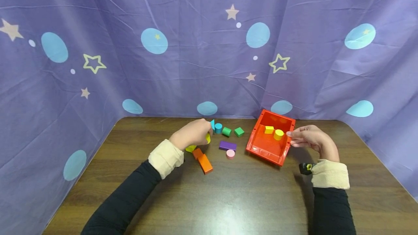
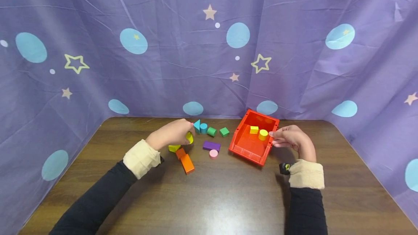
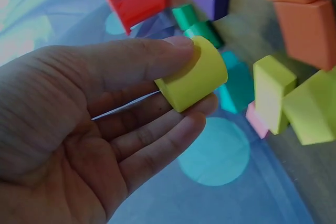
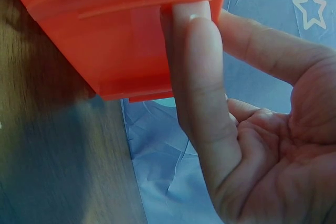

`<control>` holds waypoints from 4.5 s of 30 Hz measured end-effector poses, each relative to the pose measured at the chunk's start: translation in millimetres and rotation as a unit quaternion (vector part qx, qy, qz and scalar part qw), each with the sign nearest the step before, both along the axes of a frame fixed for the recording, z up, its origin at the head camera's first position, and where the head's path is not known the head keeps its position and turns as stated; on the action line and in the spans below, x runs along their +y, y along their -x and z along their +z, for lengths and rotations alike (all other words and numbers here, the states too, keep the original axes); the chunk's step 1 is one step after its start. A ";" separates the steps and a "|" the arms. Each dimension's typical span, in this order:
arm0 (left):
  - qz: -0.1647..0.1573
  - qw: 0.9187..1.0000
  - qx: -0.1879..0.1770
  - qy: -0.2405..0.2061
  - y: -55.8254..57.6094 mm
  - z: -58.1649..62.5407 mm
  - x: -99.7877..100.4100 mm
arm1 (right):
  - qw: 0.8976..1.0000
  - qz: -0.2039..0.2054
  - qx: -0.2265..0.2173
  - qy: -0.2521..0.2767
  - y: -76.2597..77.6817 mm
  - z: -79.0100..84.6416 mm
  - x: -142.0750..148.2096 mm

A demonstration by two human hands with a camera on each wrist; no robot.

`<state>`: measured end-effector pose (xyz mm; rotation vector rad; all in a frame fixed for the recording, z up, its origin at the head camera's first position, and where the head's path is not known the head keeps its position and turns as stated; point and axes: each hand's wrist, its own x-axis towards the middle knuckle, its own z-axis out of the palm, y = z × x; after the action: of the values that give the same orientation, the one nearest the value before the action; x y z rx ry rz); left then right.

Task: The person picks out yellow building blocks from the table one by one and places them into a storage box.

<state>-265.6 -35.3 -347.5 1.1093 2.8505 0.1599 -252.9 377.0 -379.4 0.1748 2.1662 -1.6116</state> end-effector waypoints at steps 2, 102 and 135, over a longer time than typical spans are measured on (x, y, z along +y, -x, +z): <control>0.001 1.000 0.000 -0.003 0.2 5.0 0.0 | 1.000 0.000 0.001 0.000 -0.3 0.2 -0.4; -0.059 0.997 -0.055 -0.003 12.3 77.5 173.9 | 1.000 -0.005 0.003 -0.005 -3.3 1.4 -3.6; -0.027 0.991 -0.113 0.064 23.2 36.1 222.7 | 1.000 -0.005 0.012 0.017 -0.1 3.0 -2.4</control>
<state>-288.8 187.4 -311.4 1.0690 2.5901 0.0916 -252.8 374.6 -376.4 0.1555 2.1582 -1.6629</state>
